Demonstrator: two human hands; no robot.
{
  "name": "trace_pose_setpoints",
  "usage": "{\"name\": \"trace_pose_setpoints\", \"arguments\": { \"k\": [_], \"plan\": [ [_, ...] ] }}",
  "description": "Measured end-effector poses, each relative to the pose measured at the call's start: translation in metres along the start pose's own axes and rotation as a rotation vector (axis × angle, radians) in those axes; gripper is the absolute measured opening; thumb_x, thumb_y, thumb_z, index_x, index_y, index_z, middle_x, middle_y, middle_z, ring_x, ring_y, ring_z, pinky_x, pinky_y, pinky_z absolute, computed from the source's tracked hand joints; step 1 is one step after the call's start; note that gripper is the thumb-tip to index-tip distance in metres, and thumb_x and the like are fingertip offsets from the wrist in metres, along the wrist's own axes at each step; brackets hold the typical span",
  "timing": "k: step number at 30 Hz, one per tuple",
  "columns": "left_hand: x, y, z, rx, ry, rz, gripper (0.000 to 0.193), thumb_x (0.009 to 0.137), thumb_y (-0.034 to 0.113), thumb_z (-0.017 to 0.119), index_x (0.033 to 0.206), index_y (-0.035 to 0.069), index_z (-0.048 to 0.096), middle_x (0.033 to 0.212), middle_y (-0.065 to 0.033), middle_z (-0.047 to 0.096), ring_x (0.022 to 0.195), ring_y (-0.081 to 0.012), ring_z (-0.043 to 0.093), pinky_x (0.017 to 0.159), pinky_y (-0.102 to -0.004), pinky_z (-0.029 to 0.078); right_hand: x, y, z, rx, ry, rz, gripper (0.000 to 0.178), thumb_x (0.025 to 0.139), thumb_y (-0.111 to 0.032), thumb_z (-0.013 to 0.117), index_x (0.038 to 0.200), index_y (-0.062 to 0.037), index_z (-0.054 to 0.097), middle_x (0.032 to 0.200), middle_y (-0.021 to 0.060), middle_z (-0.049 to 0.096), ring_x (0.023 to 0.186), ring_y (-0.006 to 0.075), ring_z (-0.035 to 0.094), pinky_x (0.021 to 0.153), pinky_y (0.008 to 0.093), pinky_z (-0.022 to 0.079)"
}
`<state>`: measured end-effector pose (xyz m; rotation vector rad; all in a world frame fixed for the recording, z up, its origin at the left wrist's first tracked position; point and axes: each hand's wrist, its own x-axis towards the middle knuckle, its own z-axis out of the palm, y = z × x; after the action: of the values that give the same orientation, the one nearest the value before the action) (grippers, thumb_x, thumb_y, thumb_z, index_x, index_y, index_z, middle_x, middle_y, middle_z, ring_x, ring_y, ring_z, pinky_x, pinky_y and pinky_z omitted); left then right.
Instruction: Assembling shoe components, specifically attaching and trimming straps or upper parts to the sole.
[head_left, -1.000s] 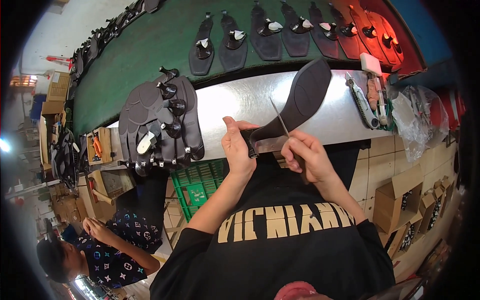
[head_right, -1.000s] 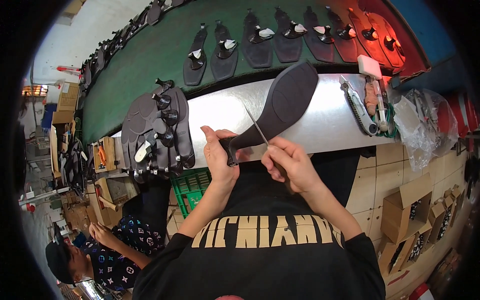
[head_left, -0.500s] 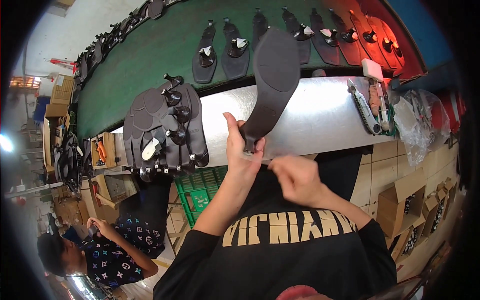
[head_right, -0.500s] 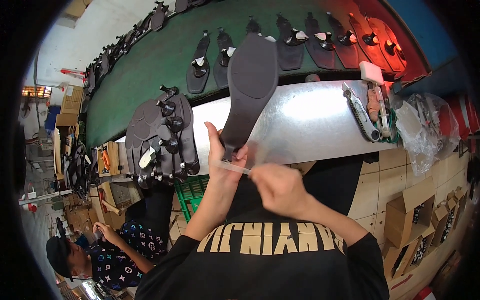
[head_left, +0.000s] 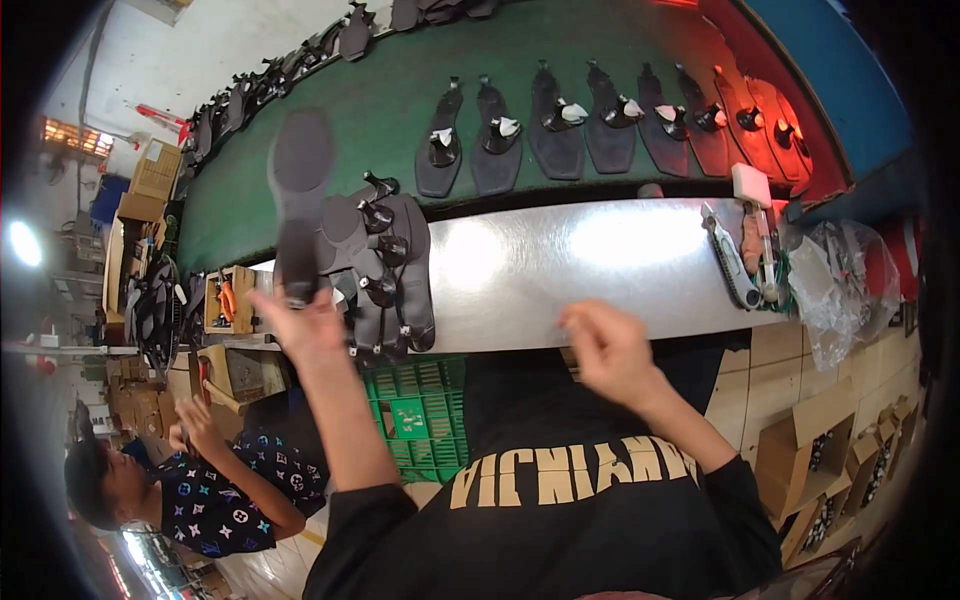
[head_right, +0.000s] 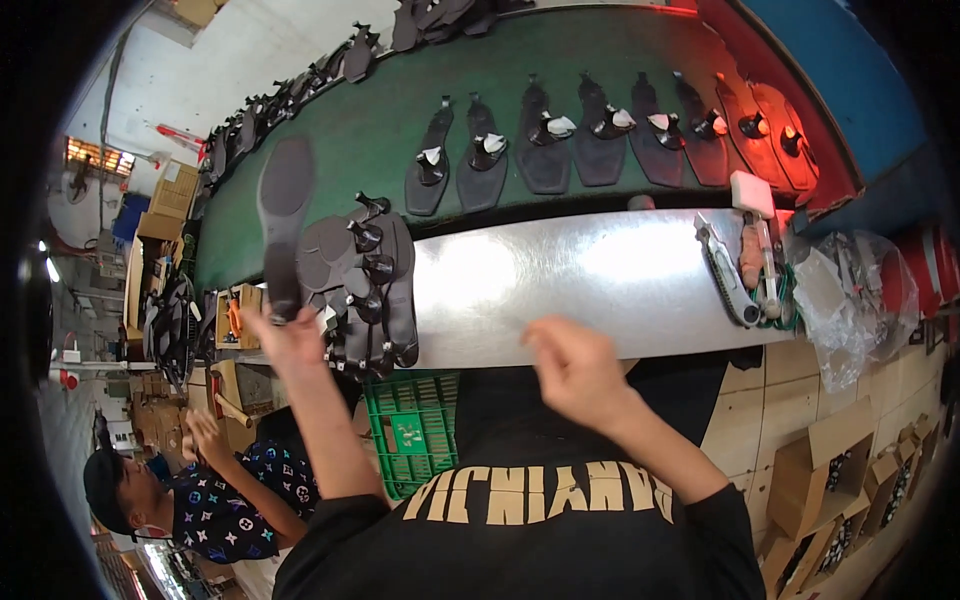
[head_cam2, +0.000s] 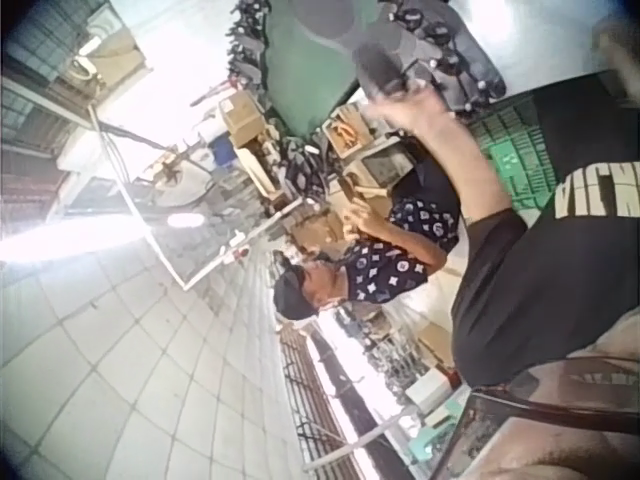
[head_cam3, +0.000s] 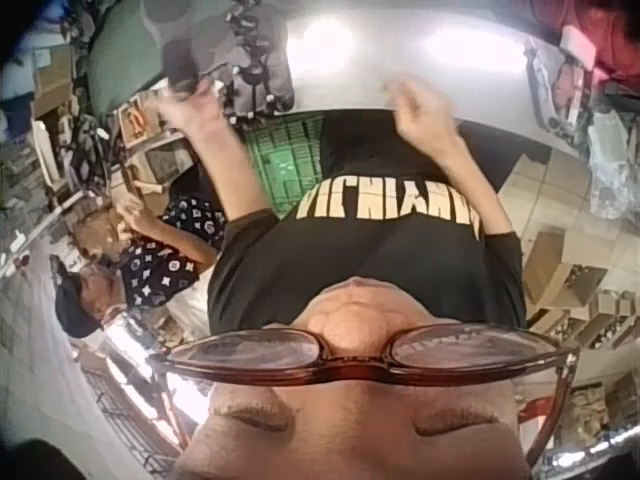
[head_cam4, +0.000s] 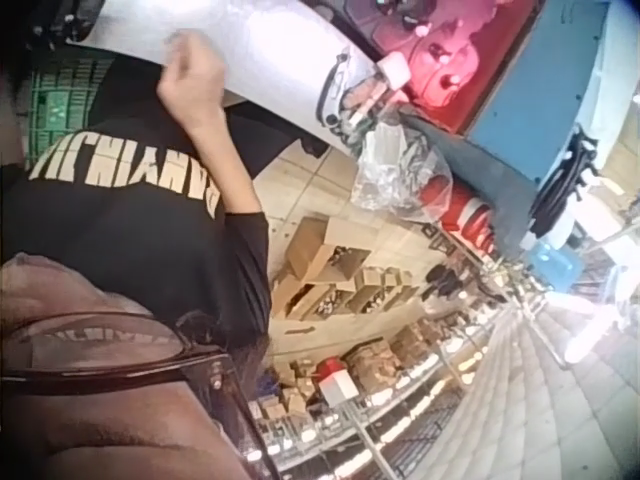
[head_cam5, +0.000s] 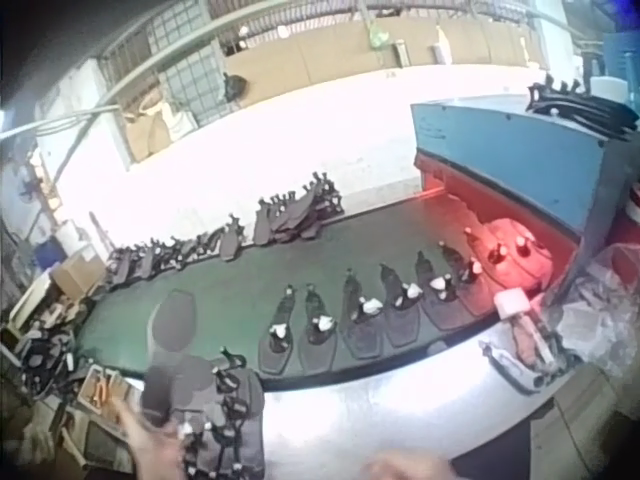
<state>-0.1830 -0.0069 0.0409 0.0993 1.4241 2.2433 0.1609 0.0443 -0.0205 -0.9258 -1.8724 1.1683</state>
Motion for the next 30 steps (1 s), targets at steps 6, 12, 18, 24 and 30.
{"name": "trace_pose_setpoints", "arguments": {
  "k": [6, 12, 18, 24, 30],
  "plan": [
    [0.041, 0.048, -0.083, 0.632, 0.208, 0.312, 0.084, 0.094, 0.064, 0.042, 0.149, 0.003, 0.027, 0.155, -0.0167, 0.027, 0.14, -0.0282, 0.03, 0.111, -0.0416, 0.03, 0.012, 0.061, -0.07, -0.217, 0.407, 0.088, 0.015, 0.091, -0.002, 0.054, 0.1, 0.0019, 0.065, 0.08, 0.0111, 0.062, 0.068, 0.0189, 0.058, 0.063, 0.0302, 0.046],
    [0.01, -0.055, 0.064, 0.818, -0.339, 0.764, 0.048, 0.091, 0.005, 0.062, 0.136, 0.001, 0.047, 0.128, -0.0135, 0.058, 0.119, -0.0215, 0.055, 0.094, -0.0334, 0.048, 0.012, 0.104, -0.103, -0.62, 0.427, 0.092, 0.028, 0.087, -0.002, 0.057, 0.115, -0.0015, 0.063, 0.09, 0.0145, 0.057, 0.086, 0.0329, 0.057, 0.076, 0.0395, 0.047],
    [0.098, -0.195, 0.142, 1.592, -0.211, 0.533, 0.065, 0.084, 0.041, 0.067, 0.138, 0.012, 0.048, 0.135, -0.0241, 0.047, 0.122, -0.0395, 0.048, 0.1, -0.0445, 0.041, 0.009, 0.108, -0.106, -0.829, 0.385, 0.08, 0.038, 0.082, -0.003, 0.061, 0.12, -0.0073, 0.061, 0.098, 0.0131, 0.057, 0.096, 0.0344, 0.053, 0.083, 0.0428, 0.045],
    [0.121, -0.192, 0.146, 0.987, -0.194, 0.901, 0.026, 0.081, 0.018, 0.072, 0.106, 0.013, 0.069, 0.105, -0.0137, 0.055, 0.089, -0.0295, 0.061, 0.078, -0.0392, 0.051, 0.006, 0.061, -0.097, -0.75, 0.448, -0.152, 0.045, 0.077, 0.002, 0.064, 0.121, -0.0071, 0.06, 0.108, 0.0141, 0.057, 0.096, 0.0337, 0.054, 0.085, 0.0409, 0.045],
    [-0.028, -0.12, 0.156, 0.407, -0.829, 0.16, 0.024, 0.083, 0.004, 0.072, 0.106, 0.001, 0.067, 0.096, -0.0003, 0.065, 0.086, -0.0086, 0.058, 0.077, -0.0232, 0.047, 0.024, 0.059, -0.072, 0.678, 0.232, 0.008, 0.049, 0.082, -0.013, 0.072, 0.125, -0.0014, 0.052, 0.131, 0.0172, 0.051, 0.123, 0.0297, 0.05, 0.105, 0.0399, 0.038]
  ]
}}
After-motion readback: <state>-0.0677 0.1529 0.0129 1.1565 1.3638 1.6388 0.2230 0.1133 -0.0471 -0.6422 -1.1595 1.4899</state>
